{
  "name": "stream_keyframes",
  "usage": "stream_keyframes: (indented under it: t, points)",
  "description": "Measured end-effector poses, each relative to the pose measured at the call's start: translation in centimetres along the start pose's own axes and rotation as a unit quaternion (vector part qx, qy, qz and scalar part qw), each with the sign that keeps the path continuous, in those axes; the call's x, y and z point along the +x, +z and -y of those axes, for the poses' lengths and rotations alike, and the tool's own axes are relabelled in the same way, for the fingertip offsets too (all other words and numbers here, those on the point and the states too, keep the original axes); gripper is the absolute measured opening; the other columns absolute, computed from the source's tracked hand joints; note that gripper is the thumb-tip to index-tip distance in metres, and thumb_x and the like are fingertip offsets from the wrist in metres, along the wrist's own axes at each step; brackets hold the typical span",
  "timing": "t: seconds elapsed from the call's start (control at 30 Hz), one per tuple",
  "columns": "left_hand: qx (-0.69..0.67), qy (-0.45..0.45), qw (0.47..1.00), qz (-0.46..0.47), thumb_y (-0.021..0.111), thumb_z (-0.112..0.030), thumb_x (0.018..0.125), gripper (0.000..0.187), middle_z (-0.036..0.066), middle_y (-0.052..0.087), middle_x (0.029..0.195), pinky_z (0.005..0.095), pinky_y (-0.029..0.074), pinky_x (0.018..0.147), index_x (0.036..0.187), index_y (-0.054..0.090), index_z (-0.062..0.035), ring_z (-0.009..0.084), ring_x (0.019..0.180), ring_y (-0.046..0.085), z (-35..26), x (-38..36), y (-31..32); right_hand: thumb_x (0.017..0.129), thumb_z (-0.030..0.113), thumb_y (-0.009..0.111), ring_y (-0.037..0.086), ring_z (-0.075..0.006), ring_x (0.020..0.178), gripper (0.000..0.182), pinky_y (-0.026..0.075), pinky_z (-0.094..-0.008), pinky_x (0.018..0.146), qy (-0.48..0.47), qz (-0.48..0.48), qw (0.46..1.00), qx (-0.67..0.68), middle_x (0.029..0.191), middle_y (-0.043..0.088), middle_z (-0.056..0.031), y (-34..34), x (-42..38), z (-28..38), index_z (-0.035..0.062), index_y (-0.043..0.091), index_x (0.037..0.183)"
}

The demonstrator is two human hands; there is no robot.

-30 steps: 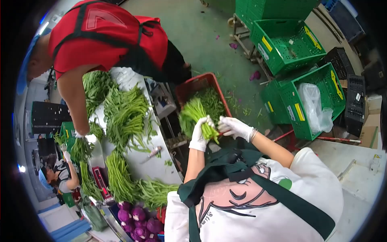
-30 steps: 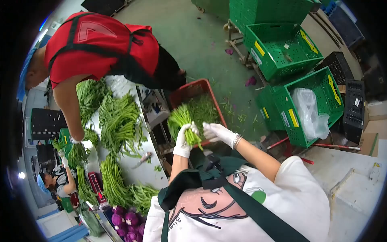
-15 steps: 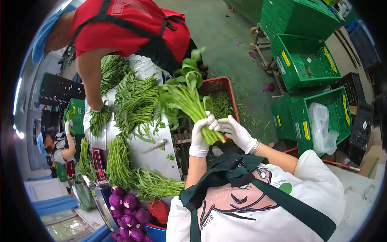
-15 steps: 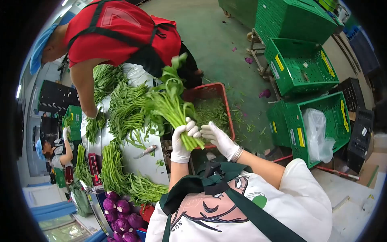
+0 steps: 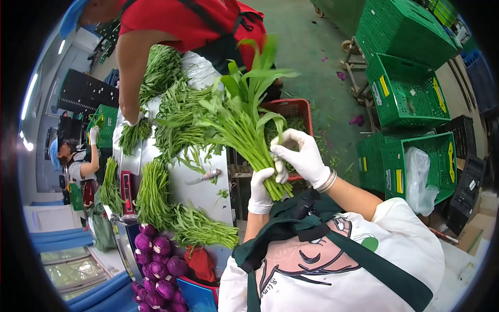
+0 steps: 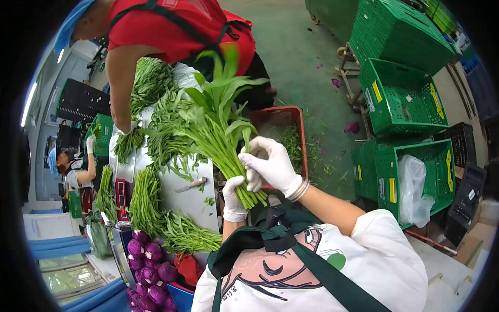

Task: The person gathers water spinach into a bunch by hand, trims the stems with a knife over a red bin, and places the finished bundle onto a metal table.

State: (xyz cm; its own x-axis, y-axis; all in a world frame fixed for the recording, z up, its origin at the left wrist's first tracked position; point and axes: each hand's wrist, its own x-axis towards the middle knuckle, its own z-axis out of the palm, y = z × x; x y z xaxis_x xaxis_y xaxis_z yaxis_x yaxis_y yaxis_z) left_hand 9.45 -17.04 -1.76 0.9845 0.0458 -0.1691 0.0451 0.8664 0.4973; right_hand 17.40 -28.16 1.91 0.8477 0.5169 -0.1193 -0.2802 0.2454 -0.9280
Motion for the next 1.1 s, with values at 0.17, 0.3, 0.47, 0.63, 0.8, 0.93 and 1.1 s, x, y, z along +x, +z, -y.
stream_keyframes:
  t: [0.17,0.3,0.47,0.63,0.8,0.93,1.1]
  points:
    - [-0.008,0.001,0.999,-0.035,0.048,-0.012,0.074,0.032,0.011,0.052,0.078,0.0273,0.040,0.057,0.103,0.046,0.0008,0.0161,0.061,0.048,-0.7,-0.6,-0.4,0.073,0.012,0.069,0.051,-0.0167,0.068,0.018,0.043,-0.0280,0.060,-0.269,0.062,0.922,-0.270,0.079,0.064,-0.0001,-0.6,-1.2,-0.9,0.0081,0.066,0.090]
    - [-0.074,0.035,0.990,-0.119,0.050,-0.009,0.074,0.030,0.011,0.052,0.092,0.0295,0.047,0.063,0.103,0.046,-0.0018,0.0178,0.071,0.051,-0.8,-0.7,0.4,0.069,0.013,0.070,0.052,-0.0174,0.061,0.022,0.046,-0.0276,0.056,-0.331,0.102,0.872,-0.345,0.080,0.065,0.0030,-0.6,-1.2,-1.4,0.0146,0.067,0.090]
    - [-0.061,0.023,0.991,-0.121,0.051,-0.009,0.074,0.024,0.011,0.053,0.093,0.0283,0.048,0.058,0.098,0.047,-0.0047,0.0185,0.075,0.054,-0.9,-0.7,-1.1,0.072,0.015,0.069,0.055,-0.0183,0.063,0.018,0.046,-0.0277,0.057,-0.293,0.137,0.900,-0.293,0.079,0.064,-0.0006,-1.0,-1.9,-2.1,0.0137,0.067,0.090]
    - [-0.023,-0.004,0.991,-0.133,0.052,-0.011,0.076,0.029,0.013,0.056,0.090,0.0261,0.046,0.057,0.103,0.050,-0.0002,0.0171,0.067,0.055,-0.3,-0.2,-2.0,0.074,0.014,0.069,0.058,-0.0199,0.070,0.017,0.046,-0.0296,0.064,-0.160,0.105,0.953,-0.233,0.081,0.063,-0.0069,-1.0,-1.3,-2.0,0.0087,0.066,0.090]
    - [-0.084,0.019,0.973,-0.213,0.053,-0.011,0.081,0.024,0.009,0.059,0.092,0.0303,0.050,0.068,0.104,0.051,-0.0034,0.0177,0.076,0.058,-0.4,0.2,-0.6,0.076,0.016,0.067,0.058,-0.0203,0.076,0.016,0.047,-0.0294,0.069,-0.277,0.116,0.918,-0.257,0.086,0.064,-0.0052,-0.5,-1.1,-2.0,0.0095,0.067,0.091]
    - [-0.118,-0.002,0.973,-0.201,0.053,-0.007,0.081,0.023,0.008,0.059,0.096,0.0310,0.050,0.072,0.104,0.049,-0.0066,0.0178,0.084,0.057,0.2,0.1,-2.8,0.075,0.019,0.068,0.059,-0.0199,0.078,0.019,0.048,-0.0285,0.073,-0.261,0.090,0.914,-0.298,0.091,0.065,-0.0042,-1.0,-1.7,-2.9,0.0096,0.067,0.091]
    - [-0.054,0.051,0.969,-0.237,0.054,-0.008,0.082,0.020,0.006,0.061,0.092,0.0286,0.052,0.059,0.103,0.052,-0.0068,0.0147,0.077,0.059,-0.1,0.0,-1.3,0.076,0.019,0.067,0.060,-0.0196,0.081,0.018,0.048,-0.0284,0.072,-0.225,0.124,0.923,-0.285,0.096,0.066,-0.0057,-1.1,-2.0,-3.5,0.0095,0.068,0.091]
